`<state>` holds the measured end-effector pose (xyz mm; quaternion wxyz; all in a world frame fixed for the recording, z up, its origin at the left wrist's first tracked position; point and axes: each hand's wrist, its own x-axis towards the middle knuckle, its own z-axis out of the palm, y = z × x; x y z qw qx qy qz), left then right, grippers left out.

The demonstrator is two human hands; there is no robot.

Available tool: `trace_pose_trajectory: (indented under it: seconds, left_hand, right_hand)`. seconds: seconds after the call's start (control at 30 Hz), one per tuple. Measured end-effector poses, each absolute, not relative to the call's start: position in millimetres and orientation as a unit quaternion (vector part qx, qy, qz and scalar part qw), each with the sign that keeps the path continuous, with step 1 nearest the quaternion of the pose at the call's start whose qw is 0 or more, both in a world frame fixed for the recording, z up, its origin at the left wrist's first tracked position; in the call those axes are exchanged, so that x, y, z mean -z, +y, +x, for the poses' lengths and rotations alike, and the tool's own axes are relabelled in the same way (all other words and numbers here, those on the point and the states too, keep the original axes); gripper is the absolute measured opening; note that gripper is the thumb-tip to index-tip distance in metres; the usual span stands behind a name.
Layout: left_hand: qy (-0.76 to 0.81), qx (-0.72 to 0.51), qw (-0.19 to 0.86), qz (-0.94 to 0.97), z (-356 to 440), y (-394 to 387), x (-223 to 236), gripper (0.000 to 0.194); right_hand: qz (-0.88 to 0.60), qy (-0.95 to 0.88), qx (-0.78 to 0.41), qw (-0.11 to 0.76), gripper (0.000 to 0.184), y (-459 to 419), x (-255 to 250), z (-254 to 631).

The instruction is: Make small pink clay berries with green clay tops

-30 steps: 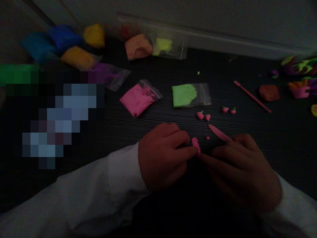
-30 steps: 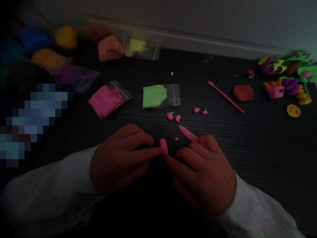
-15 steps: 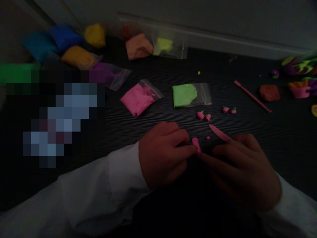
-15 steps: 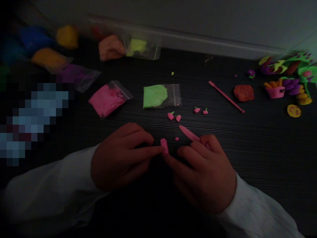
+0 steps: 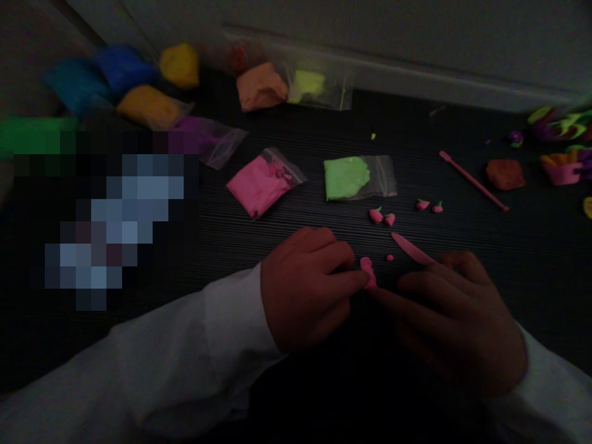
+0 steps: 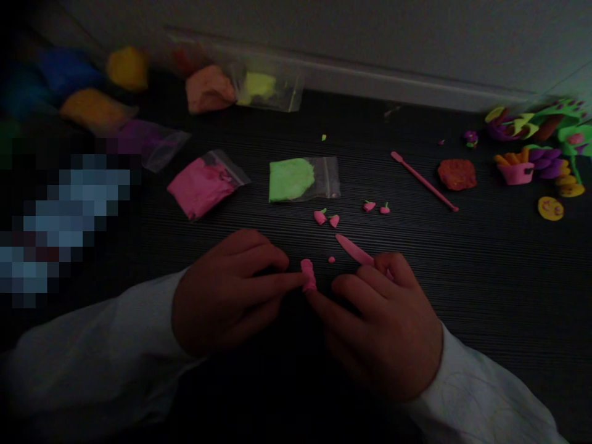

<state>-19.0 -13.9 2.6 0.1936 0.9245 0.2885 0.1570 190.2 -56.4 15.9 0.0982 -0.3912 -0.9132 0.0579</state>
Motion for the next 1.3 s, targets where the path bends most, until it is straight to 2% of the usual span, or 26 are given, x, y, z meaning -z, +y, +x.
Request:
trace_pose_trajectory:
  seconds: [0.8,1.1,1.3]
  left_hand:
    - [0.301,-0.178,0.185,0.918,-18.5,-13.7,-1.9,0.024]
    - [0.305,-0.167,0.178,0.92,-18.9,-12.3,-2.6,0.023]
    - [0.311,-0.183,0.182,0.915,-18.2,-13.1,-1.4,0.022]
  right_hand:
    - [-0.401,-0.911,-0.05,0.086,0.039,-55.1,-15.4,190.4]
    - [-0.396,-0.911,-0.062,0.099,0.033,-56.9,-15.9,189.5]
    - [-0.403,-0.909,-0.056,0.088,0.038,-55.4,-15.7,189.8]
